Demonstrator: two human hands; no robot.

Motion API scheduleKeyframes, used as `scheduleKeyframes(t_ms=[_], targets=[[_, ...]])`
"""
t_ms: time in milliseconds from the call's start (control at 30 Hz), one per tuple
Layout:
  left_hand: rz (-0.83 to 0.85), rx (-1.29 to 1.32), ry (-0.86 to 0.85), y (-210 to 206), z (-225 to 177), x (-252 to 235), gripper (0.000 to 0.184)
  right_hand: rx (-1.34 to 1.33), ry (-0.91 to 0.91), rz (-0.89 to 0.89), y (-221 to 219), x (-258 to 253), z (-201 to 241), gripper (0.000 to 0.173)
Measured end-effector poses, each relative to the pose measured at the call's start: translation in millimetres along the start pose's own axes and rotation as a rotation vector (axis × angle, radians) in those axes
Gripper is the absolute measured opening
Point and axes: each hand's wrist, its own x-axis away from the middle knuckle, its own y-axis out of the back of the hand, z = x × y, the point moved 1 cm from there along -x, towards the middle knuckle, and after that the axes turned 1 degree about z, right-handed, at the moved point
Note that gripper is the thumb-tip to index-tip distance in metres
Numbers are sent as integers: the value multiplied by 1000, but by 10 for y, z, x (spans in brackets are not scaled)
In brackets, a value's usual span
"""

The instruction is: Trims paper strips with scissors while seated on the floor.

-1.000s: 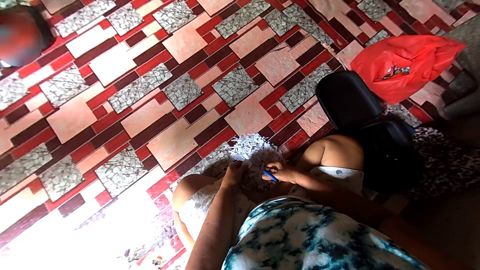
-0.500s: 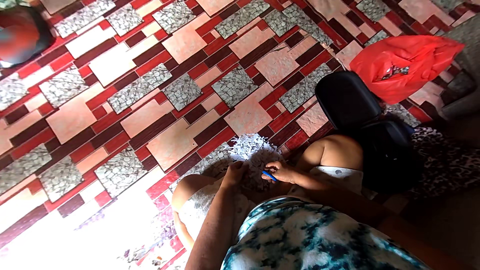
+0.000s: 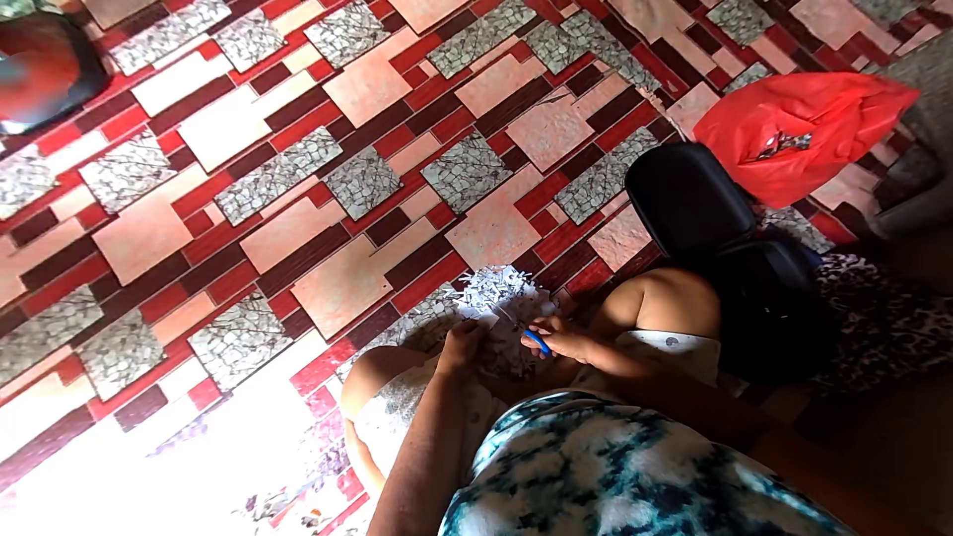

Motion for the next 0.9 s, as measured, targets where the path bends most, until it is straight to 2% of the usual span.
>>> scheduleKeyframes(t_ms=[67,167,300,433,567,900], targets=[[-12,7,1,0,-5,3,12,40,-38,52,-11,13,15,31],[2,-3,2,-3,-1,1,11,79,-1,69,-25,14,6,37],[29,-42,-13,-10,-2,-4,11,11,42,29,-10,-18,-23,32],[43,-59,-17,-7,3,-9,12,55,-2,52,-14,6,-2,37],[32,-66,-20,1,-3,-10,12,33,-20,26,-14,-3,4,35],[43,-111,-32,-6,5,-18,10,58,27,60,-16,10,17,37]])
